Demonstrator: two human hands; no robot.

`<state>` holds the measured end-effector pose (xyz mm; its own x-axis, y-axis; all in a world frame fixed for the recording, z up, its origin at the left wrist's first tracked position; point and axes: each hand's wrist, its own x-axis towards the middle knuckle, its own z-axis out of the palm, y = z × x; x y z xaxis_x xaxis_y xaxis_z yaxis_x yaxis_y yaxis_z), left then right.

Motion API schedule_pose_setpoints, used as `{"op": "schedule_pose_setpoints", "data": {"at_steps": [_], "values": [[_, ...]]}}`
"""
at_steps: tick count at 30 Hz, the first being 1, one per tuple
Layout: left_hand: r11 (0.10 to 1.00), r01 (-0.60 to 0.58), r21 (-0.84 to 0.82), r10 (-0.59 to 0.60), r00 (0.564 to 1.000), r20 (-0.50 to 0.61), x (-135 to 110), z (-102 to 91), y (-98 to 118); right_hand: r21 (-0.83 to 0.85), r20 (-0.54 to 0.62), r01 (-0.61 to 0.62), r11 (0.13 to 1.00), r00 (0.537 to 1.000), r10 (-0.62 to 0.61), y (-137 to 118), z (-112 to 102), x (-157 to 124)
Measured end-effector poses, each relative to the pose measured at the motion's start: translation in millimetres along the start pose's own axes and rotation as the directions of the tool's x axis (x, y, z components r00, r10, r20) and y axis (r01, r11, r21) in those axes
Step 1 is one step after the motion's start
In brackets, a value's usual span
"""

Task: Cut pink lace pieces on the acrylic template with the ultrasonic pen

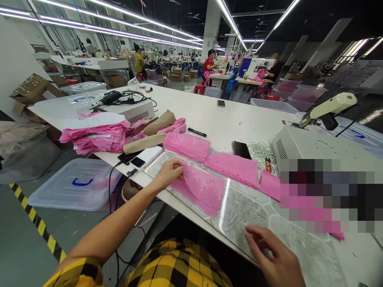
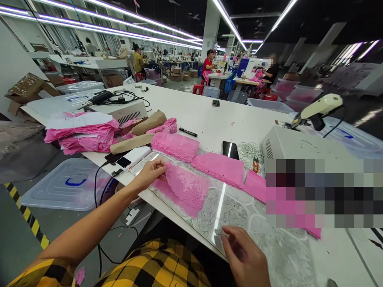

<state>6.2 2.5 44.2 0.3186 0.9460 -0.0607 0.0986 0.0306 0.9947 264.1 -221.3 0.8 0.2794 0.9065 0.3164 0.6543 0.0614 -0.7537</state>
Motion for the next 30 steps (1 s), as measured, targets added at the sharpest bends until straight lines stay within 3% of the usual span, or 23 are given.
{"op": "schedule_pose_setpoints", "data": {"at_steps": [2, 6, 11, 17, 21, 24, 30], "values": [[0.997, 0.048, -0.053, -0.049, 0.999, -0.022, -2.8, -8.5, -10.1, -0.003, 0.055, 0.092, 0.996, 0.994, -0.092, -4.9, 14.5, 27.5], [0.985, 0.111, -0.132, -0.114, 0.993, -0.023, 1.8, -9.4, -19.7, -0.051, 0.209, 0.166, 0.985, 0.966, -0.152, -11.3, 33.2, 58.9], [0.972, 0.153, -0.181, -0.151, 0.988, 0.022, 12.2, -4.6, -19.4, -0.108, 0.328, 0.232, 0.967, 0.926, -0.186, -14.1, 44.5, 67.9], [0.971, 0.188, -0.148, -0.180, 0.982, 0.066, 25.5, -4.7, -16.7, -0.087, 0.327, 0.201, 0.976, 0.931, -0.162, -9.9, 44.1, 75.0], [0.989, 0.149, -0.024, -0.147, 0.987, 0.061, 27.5, -11.9, -17.8, -0.081, 0.308, 0.232, 0.969, 0.931, -0.197, -18.2, 37.3, 75.2], [0.984, 0.089, 0.153, -0.097, 0.994, 0.047, 19.5, -23.7, -20.6, -0.049, 0.323, 0.311, 0.949, 0.904, -0.280, -26.8, 37.9, 68.3], [0.850, -0.042, 0.525, 0.026, 0.999, 0.039, -2.4, -43.2, -28.5, -0.073, 0.329, 0.482, 0.873, 0.838, -0.435, -23.2, 52.3, 54.5]]}}
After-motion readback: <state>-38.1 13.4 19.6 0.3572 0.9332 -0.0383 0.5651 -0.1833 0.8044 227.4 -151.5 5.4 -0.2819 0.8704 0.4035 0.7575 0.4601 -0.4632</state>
